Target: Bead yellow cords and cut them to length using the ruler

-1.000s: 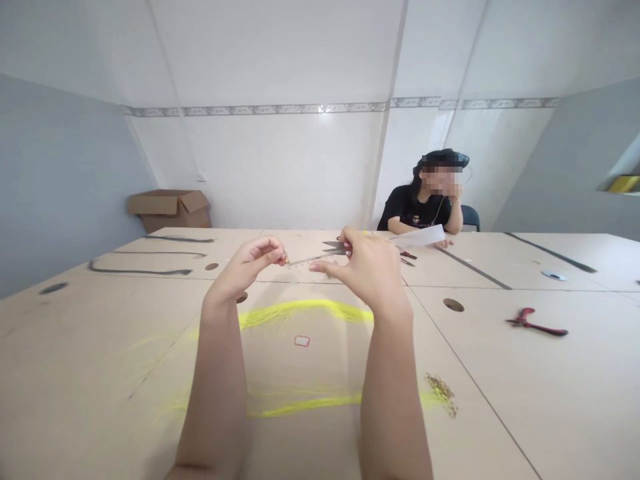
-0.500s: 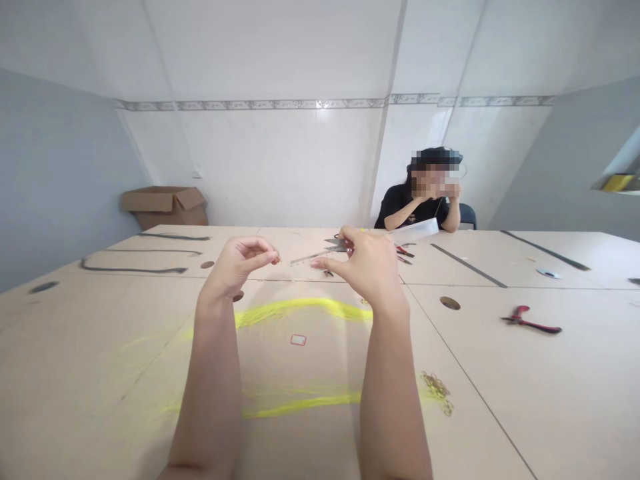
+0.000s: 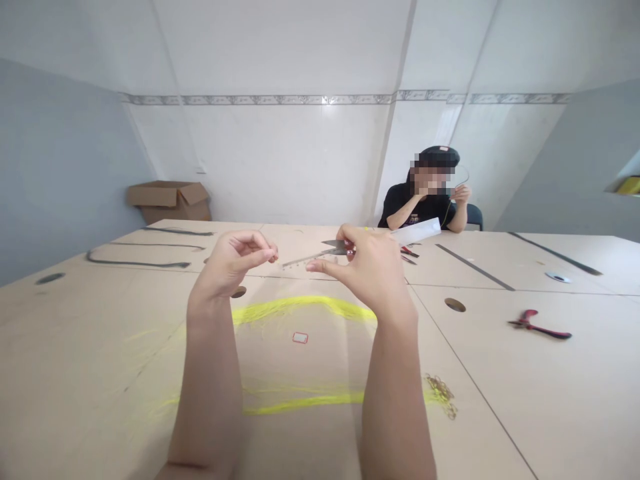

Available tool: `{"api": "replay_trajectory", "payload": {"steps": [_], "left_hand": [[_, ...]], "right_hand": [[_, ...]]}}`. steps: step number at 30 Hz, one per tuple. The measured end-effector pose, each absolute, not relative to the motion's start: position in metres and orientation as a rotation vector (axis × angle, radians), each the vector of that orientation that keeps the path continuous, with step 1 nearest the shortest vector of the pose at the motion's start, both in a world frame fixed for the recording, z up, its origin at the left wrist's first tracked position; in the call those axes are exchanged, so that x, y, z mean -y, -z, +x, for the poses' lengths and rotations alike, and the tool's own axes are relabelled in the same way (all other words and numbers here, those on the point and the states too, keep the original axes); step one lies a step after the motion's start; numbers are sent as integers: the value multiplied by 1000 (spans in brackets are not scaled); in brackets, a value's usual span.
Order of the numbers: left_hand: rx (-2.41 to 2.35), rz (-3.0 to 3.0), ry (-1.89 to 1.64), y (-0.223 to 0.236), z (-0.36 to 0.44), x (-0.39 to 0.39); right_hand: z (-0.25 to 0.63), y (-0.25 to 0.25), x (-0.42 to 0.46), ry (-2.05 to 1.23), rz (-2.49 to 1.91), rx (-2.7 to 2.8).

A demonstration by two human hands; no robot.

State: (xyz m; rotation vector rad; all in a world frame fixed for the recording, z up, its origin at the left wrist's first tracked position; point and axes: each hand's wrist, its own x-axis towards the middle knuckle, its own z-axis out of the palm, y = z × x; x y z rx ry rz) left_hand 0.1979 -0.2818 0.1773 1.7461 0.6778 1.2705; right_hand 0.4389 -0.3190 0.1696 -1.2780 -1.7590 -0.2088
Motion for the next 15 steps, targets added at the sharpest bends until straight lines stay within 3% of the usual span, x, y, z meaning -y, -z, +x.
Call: {"api": "replay_trajectory", "payload": {"steps": [15], "left_hand": [[-689, 1773, -1224, -177, 200, 282]], "right_hand": [[437, -167, 312, 192, -1301, 1775]]}}
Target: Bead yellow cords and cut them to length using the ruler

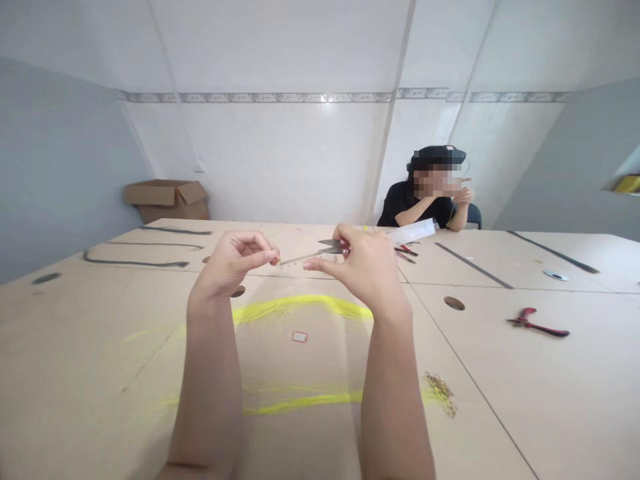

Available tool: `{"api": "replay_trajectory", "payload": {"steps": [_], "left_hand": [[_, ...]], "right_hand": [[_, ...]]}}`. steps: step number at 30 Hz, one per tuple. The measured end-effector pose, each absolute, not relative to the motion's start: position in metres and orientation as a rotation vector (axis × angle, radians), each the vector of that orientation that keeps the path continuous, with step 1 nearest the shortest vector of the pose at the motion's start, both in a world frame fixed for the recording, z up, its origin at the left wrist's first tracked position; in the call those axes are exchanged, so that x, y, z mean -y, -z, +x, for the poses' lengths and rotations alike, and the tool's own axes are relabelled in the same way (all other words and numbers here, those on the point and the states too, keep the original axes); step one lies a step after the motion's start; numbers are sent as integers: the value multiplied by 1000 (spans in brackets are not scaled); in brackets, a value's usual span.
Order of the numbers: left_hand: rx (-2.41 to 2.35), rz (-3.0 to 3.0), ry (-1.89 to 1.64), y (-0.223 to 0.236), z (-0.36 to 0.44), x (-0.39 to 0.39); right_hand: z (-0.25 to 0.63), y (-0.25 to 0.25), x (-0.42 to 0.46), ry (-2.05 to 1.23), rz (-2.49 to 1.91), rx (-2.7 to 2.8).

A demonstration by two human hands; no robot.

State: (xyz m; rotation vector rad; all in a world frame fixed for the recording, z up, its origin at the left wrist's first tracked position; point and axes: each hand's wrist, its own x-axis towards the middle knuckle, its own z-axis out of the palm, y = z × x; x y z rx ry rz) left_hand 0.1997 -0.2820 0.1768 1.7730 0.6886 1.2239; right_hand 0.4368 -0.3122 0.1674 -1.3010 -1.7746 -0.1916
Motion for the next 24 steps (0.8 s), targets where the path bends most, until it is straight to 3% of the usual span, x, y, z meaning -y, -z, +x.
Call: {"api": "replay_trajectory", "payload": {"steps": [24], "left_hand": [[-795, 1805, -1185, -180, 201, 286]], "right_hand": [[436, -168, 315, 131, -1319, 1766]]}}
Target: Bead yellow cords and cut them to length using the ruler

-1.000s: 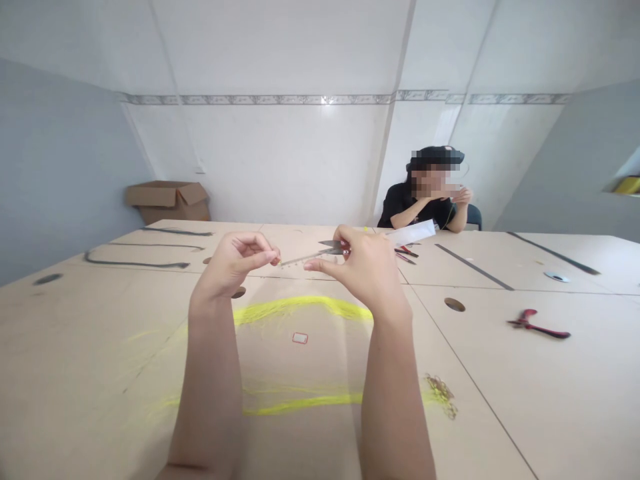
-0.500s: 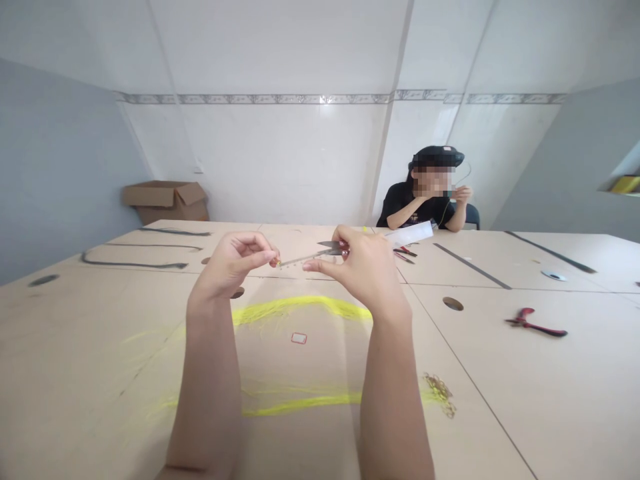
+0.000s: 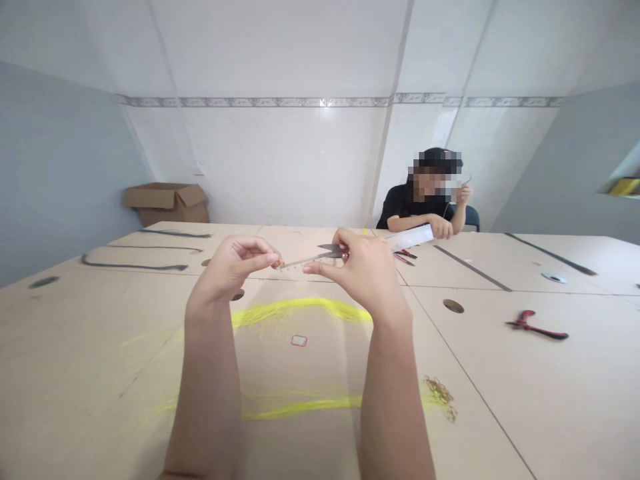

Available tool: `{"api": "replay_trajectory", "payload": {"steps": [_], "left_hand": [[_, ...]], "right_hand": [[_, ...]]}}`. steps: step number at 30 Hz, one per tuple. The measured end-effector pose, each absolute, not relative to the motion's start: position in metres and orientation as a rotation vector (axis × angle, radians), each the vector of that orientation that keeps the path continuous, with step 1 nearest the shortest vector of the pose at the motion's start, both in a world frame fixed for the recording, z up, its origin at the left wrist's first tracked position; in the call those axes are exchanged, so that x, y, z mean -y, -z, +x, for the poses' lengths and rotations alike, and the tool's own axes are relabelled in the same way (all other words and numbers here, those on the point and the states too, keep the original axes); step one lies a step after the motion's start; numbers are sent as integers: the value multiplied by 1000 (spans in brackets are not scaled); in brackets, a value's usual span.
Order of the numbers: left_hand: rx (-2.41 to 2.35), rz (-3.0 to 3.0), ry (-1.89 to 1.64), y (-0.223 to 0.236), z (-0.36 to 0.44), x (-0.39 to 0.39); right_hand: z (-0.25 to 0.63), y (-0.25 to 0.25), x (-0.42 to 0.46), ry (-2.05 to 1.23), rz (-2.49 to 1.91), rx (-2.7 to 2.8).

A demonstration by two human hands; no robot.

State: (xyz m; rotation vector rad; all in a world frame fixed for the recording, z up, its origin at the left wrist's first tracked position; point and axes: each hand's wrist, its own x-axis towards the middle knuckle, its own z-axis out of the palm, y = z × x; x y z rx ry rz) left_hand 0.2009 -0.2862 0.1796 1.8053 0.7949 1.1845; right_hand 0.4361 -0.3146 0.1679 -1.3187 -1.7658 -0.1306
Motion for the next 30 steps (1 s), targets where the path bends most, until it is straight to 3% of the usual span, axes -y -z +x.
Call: {"api": "replay_trajectory", "payload": {"steps": [30], "left_hand": [[-792, 1764, -1135, -185, 200, 294]], "right_hand": [[439, -166, 315, 146, -1335, 1765]]}}
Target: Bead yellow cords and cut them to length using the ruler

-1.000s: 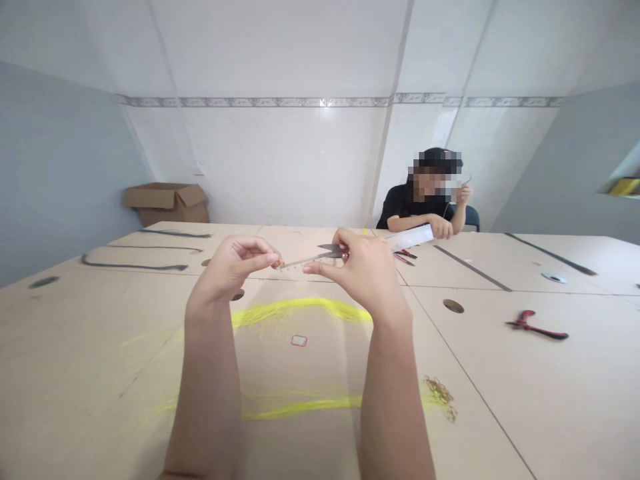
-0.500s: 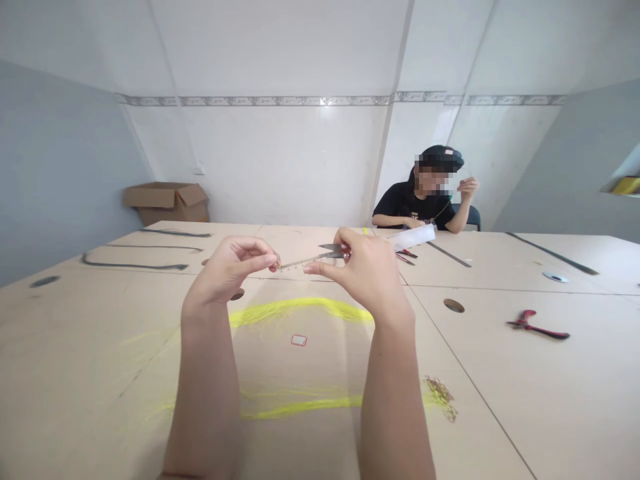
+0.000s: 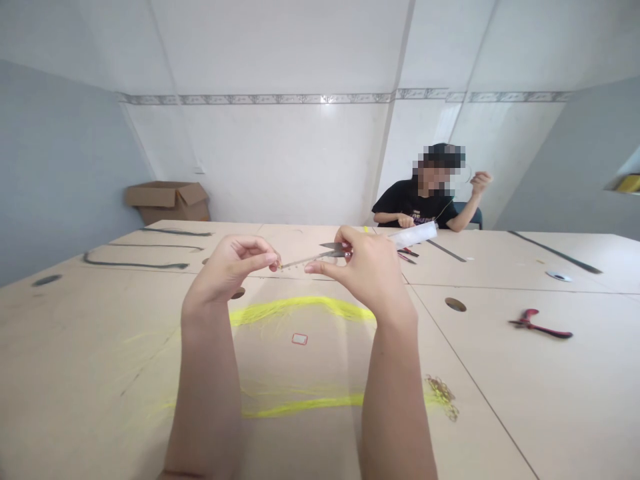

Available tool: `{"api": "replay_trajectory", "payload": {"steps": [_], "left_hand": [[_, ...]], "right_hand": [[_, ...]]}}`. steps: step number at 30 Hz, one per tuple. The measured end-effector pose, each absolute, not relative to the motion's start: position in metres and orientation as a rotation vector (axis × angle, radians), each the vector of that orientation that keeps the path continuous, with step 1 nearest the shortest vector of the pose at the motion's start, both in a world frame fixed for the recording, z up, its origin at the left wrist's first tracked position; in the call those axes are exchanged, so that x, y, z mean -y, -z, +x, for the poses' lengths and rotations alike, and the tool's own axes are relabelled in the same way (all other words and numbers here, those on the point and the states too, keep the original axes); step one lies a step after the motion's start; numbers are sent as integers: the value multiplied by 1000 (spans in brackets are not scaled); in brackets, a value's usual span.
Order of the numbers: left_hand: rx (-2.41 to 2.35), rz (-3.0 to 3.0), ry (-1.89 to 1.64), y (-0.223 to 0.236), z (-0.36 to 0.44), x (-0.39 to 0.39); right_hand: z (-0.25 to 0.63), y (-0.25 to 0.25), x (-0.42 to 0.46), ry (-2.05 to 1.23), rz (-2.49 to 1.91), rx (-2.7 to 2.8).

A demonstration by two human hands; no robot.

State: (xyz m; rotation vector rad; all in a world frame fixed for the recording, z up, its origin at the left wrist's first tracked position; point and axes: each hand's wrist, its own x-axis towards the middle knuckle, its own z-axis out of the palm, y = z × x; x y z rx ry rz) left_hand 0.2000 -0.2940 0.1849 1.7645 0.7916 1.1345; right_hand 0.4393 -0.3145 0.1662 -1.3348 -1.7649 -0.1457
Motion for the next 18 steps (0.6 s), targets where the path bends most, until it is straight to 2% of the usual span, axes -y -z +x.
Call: {"api": "replay_trajectory", "payload": {"steps": [18], "left_hand": [[-891, 1758, -1117, -189, 203, 300]], "right_hand": [[439, -167, 316, 154, -1351, 1780]]}}
